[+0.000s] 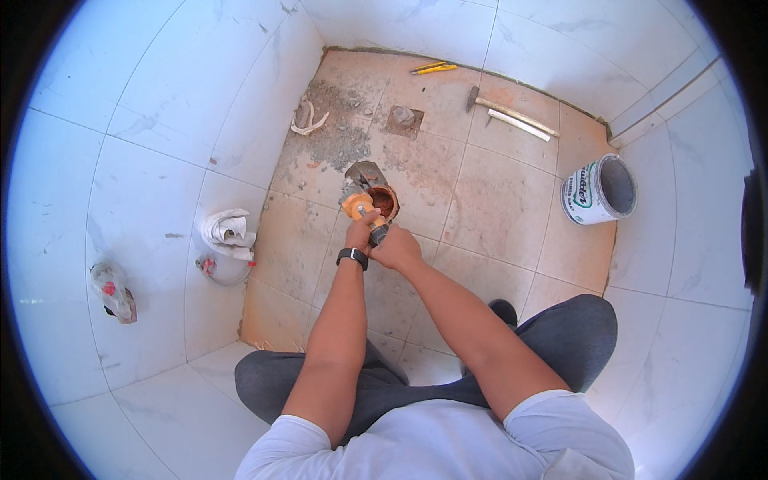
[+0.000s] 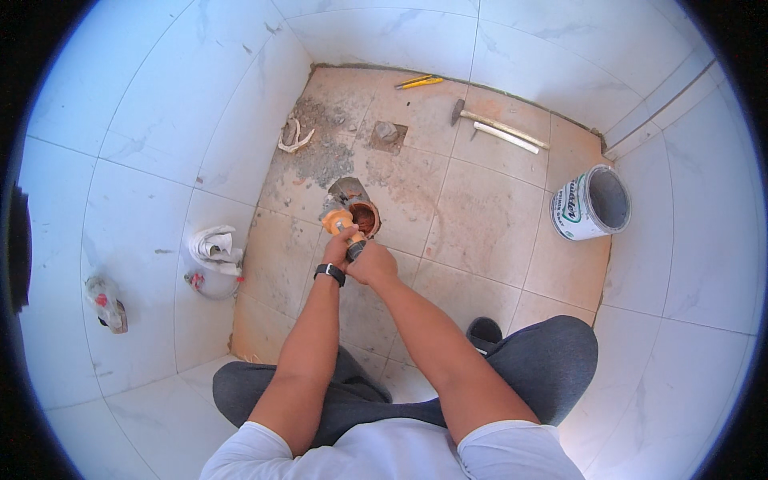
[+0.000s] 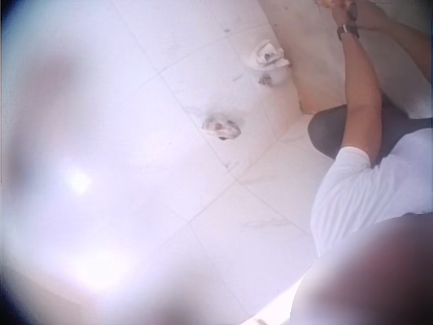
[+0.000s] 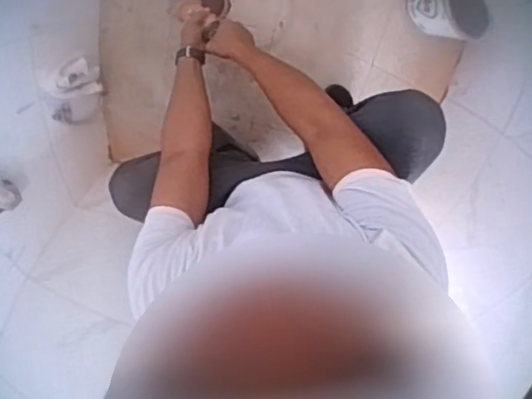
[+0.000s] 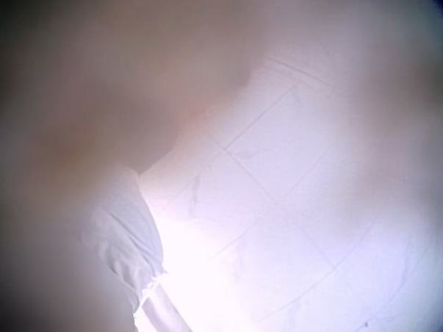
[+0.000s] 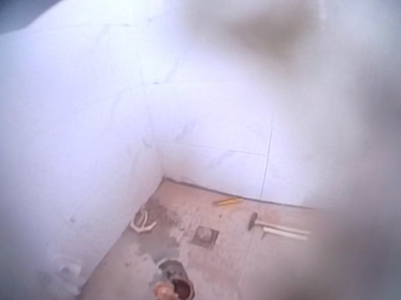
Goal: The person sits on the floor and uses an angle grinder to cut and smooth the edge of a vertical pipe protruding from the tiled floor. The person holds the tool with both hands and rotates it around the pipe opening while debris accumulates nearby.
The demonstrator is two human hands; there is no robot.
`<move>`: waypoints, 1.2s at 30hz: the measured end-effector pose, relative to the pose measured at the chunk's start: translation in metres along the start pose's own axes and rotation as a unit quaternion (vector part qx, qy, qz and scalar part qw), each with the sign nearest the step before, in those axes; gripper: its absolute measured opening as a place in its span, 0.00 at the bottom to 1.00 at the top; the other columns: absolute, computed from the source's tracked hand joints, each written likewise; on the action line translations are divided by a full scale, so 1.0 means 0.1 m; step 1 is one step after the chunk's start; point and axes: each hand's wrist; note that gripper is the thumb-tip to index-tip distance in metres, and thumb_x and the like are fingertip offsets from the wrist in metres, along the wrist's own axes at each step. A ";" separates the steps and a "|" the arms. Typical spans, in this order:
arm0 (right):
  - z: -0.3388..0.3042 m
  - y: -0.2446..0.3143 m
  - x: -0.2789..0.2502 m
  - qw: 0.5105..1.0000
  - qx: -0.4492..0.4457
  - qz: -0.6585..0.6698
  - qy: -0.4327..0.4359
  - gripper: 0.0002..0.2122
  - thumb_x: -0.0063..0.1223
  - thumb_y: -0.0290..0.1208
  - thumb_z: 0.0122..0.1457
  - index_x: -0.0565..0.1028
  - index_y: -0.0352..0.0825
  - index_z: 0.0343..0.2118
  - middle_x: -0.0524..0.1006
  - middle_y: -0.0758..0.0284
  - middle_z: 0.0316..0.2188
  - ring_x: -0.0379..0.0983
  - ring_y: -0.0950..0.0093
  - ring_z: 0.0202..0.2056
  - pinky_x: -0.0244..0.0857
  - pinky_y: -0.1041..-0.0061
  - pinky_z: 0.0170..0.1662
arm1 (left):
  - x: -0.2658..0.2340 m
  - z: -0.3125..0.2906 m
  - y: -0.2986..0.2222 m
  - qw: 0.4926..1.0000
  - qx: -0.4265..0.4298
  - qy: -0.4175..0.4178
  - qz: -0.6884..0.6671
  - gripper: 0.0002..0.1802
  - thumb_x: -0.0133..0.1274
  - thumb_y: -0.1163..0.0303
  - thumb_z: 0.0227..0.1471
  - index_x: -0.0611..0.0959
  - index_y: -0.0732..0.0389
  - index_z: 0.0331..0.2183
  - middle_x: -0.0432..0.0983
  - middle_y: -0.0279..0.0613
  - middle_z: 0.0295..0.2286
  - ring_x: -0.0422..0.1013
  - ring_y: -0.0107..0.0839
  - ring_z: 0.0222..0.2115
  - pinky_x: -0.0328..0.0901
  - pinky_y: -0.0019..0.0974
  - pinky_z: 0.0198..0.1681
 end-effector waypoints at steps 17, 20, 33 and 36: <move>0.20 -0.13 0.04 0.999 -0.004 0.025 0.047 0.23 0.67 0.44 0.41 0.82 0.30 0.38 0.83 0.50 0.37 0.82 0.55 0.41 0.76 0.61 0.44 | 0.09 0.02 -0.01 0.999 0.007 -0.022 0.034 0.13 0.65 0.69 0.53 0.79 0.60 0.39 0.79 0.37 0.26 0.76 0.31 0.23 0.72 0.35 0.28; 0.22 -0.14 0.05 0.998 0.006 0.028 0.055 0.23 0.67 0.43 0.41 0.82 0.30 0.37 0.83 0.50 0.37 0.82 0.55 0.41 0.77 0.61 0.44 | 0.10 0.00 -0.01 0.999 0.003 -0.030 0.034 0.13 0.65 0.69 0.53 0.79 0.60 0.39 0.79 0.37 0.26 0.76 0.31 0.23 0.72 0.35 0.27; 0.29 -0.16 0.06 0.998 -0.014 0.023 0.055 0.23 0.67 0.45 0.41 0.82 0.29 0.33 0.83 0.50 0.33 0.83 0.56 0.38 0.76 0.62 0.42 | 0.12 0.04 -0.01 0.998 -0.016 -0.049 0.039 0.14 0.66 0.67 0.53 0.79 0.60 0.38 0.79 0.37 0.26 0.76 0.30 0.22 0.71 0.35 0.26; 0.32 -0.15 0.05 0.998 -0.016 0.015 0.058 0.22 0.68 0.45 0.40 0.82 0.28 0.32 0.83 0.51 0.32 0.83 0.57 0.37 0.76 0.63 0.41 | 0.13 0.06 -0.01 0.998 -0.007 -0.051 0.044 0.15 0.66 0.66 0.52 0.79 0.61 0.38 0.79 0.37 0.26 0.76 0.30 0.22 0.71 0.35 0.25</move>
Point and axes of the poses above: each hand's wrist, its own z-axis towards the middle knuckle, its own x-axis out of the palm, y = z × x
